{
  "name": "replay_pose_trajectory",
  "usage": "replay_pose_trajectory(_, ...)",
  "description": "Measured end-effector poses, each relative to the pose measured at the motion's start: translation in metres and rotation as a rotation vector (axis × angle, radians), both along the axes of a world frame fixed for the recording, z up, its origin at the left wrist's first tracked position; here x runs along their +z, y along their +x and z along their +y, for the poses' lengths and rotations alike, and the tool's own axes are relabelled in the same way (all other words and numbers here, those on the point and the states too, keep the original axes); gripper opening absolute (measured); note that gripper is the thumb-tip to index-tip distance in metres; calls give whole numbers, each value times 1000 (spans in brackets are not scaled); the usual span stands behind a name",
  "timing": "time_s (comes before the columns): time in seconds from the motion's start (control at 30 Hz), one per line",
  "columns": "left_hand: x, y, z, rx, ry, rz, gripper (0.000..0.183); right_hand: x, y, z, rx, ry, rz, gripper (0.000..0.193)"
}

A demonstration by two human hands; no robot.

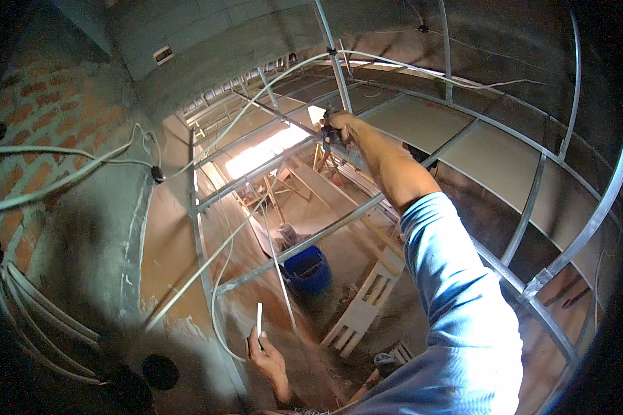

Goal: The person routes white electrical conduit along a metal ceiling grid, cuts sections with a tool, and secures them to a junction box on the wall. The person uses pliers and a screwdriver to strip and connect wires inside the junction box.

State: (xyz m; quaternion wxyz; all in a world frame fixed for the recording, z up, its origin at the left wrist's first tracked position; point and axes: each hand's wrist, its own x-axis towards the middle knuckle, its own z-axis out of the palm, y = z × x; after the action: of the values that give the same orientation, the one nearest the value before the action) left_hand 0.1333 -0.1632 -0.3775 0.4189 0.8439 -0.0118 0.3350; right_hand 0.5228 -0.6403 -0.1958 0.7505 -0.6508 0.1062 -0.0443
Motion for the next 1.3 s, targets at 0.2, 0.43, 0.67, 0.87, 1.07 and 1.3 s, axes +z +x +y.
replay_pose_trajectory(0.2, -5, 0, 1, -15, -10, -4, 23, -1, -18, -4, -10, -9, 24, 17)
replay_pose_trajectory(0.43, 0, 12, 2, -5, -196, 67, 23, -5, -86, 67, 52, 98, -142, 21)
replay_pose_trajectory(0.67, 12, 21, 7, -74, -279, 156, 21, -106, -287, 217, 661, -361, 65, 54)
replay_pose_trajectory(0.87, 4, 22, 5, -82, -266, 170, 20, -146, -350, 285, 850, -773, -69, 57)
replay_pose_trajectory(1.07, 3, 21, 4, -89, -205, 95, 19, -167, -357, 308, 727, -997, -321, 63)
replay_pose_trajectory(1.3, 4, 16, 2, -81, -94, 148, 20, -169, -366, 313, 716, -1080, -225, 57)
